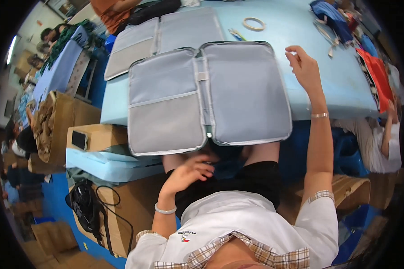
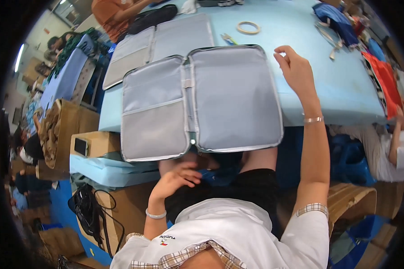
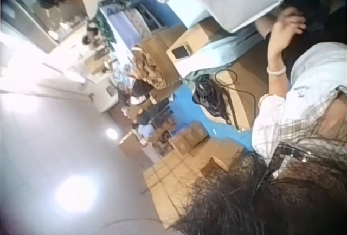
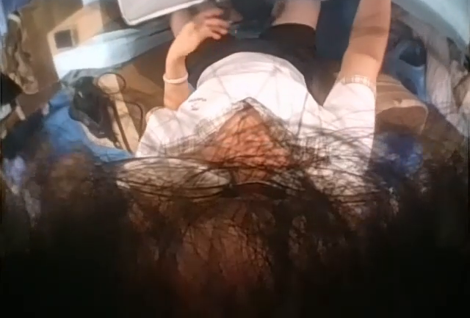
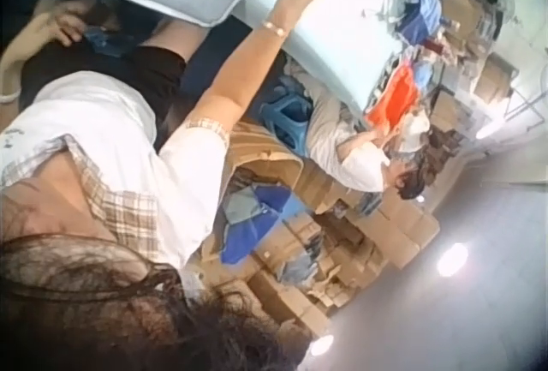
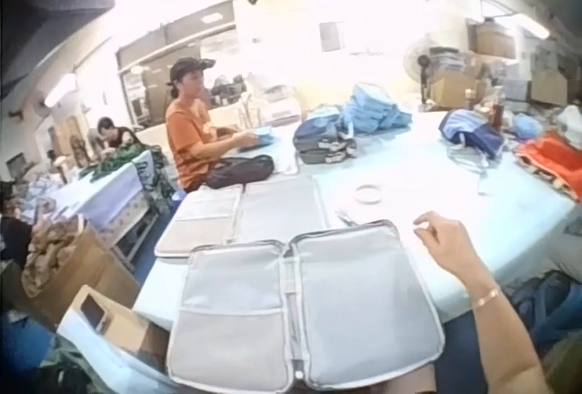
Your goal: Marking long material strips for bag assembly and inspecting a finished organizer bag.
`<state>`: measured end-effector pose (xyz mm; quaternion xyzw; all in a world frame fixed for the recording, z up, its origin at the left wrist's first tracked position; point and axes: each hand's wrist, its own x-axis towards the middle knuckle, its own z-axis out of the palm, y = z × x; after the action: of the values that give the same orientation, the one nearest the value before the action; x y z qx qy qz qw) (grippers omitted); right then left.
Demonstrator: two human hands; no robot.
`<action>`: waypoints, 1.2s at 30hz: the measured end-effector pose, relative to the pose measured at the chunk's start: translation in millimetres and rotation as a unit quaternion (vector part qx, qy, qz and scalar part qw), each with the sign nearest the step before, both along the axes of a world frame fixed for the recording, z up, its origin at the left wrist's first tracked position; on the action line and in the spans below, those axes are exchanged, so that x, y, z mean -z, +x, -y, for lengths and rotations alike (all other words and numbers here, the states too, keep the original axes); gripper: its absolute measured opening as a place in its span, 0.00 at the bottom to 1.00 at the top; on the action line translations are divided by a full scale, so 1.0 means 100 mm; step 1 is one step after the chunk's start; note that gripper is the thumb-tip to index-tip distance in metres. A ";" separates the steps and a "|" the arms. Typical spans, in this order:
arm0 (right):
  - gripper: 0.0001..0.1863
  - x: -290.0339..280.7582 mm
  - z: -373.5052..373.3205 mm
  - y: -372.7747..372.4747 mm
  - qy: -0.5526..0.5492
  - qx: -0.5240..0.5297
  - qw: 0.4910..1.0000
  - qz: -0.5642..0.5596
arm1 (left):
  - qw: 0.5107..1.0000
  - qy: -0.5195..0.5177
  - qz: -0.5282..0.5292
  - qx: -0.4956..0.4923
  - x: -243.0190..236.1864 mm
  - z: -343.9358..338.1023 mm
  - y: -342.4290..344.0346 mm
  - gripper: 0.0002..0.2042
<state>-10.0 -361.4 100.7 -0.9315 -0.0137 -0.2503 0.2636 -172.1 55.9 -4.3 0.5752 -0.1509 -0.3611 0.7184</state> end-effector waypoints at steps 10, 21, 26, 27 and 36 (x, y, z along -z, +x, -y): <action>0.13 0.62 -0.24 -1.76 0.395 0.061 0.910 -0.116 | 0.819 -0.041 0.096 -0.564 -0.03 0.14 0.15 0.22; 0.20 0.92 -0.68 -1.76 0.616 -0.075 0.773 -0.134 | 0.717 0.223 0.616 -0.240 -0.82 0.93 0.41 0.34; 0.25 0.92 -0.70 -1.78 0.697 -0.137 0.695 -0.110 | 0.699 0.283 0.654 -0.060 -0.82 1.14 0.46 0.32; 0.26 0.92 -0.69 -1.79 0.695 -0.117 0.699 -0.119 | 0.702 0.287 0.652 -0.018 -0.78 1.12 0.47 0.30; 0.19 0.92 -0.71 -1.70 0.663 -0.088 0.732 -0.131 | 0.833 0.264 0.327 -0.359 -0.41 0.55 0.68 0.17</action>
<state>-180.3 -290.4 8.5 -0.5381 0.1086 -0.0474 0.8345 -103.7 0.9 37.0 0.8411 -0.0594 0.1053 0.5271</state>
